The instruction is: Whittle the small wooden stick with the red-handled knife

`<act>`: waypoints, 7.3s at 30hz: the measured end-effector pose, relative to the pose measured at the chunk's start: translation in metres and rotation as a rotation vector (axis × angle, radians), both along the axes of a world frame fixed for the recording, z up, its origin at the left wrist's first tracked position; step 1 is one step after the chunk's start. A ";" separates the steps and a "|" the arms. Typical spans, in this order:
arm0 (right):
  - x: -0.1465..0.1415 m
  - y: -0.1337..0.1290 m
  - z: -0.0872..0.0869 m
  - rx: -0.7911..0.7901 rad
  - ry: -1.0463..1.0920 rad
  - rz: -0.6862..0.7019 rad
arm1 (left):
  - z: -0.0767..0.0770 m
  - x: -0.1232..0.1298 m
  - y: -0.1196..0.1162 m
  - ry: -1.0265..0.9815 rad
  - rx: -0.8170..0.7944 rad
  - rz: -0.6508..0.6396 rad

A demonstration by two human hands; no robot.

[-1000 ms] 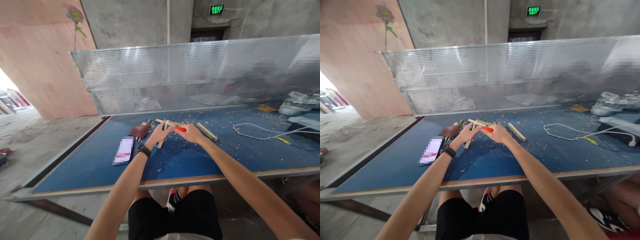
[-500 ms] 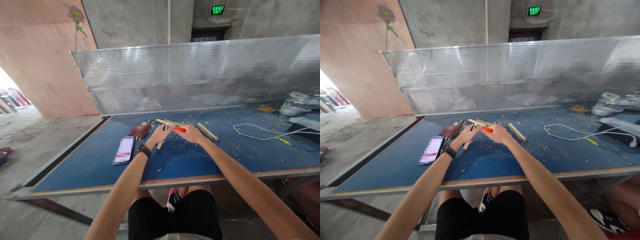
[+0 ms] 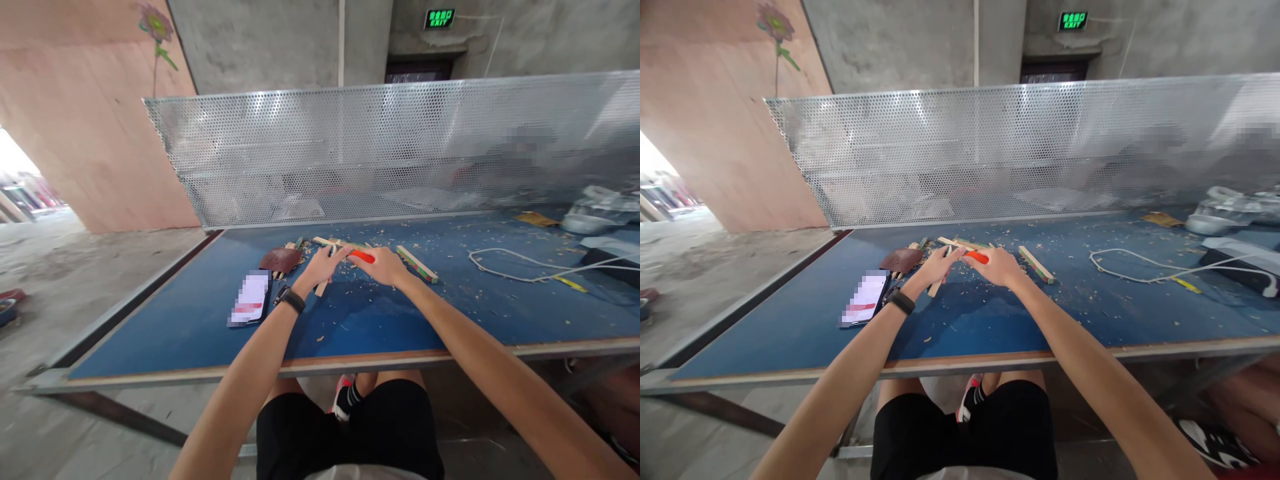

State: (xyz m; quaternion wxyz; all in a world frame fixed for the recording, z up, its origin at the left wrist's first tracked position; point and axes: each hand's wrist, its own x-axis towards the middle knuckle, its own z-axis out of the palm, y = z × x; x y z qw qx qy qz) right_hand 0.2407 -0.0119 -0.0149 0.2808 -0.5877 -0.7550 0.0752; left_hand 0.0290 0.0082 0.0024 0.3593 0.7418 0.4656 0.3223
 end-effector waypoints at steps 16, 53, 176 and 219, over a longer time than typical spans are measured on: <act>-0.001 -0.002 0.004 -0.030 0.084 -0.009 | -0.004 0.003 -0.001 -0.018 0.058 0.021; 0.003 0.000 0.003 -0.038 0.101 0.057 | 0.004 0.002 -0.007 -0.100 -0.051 -0.079; 0.003 -0.002 0.003 -0.061 0.049 0.000 | -0.003 0.001 0.001 0.074 0.180 0.087; 0.007 0.001 0.000 -0.036 0.049 0.120 | -0.009 -0.003 0.011 0.058 0.096 -0.025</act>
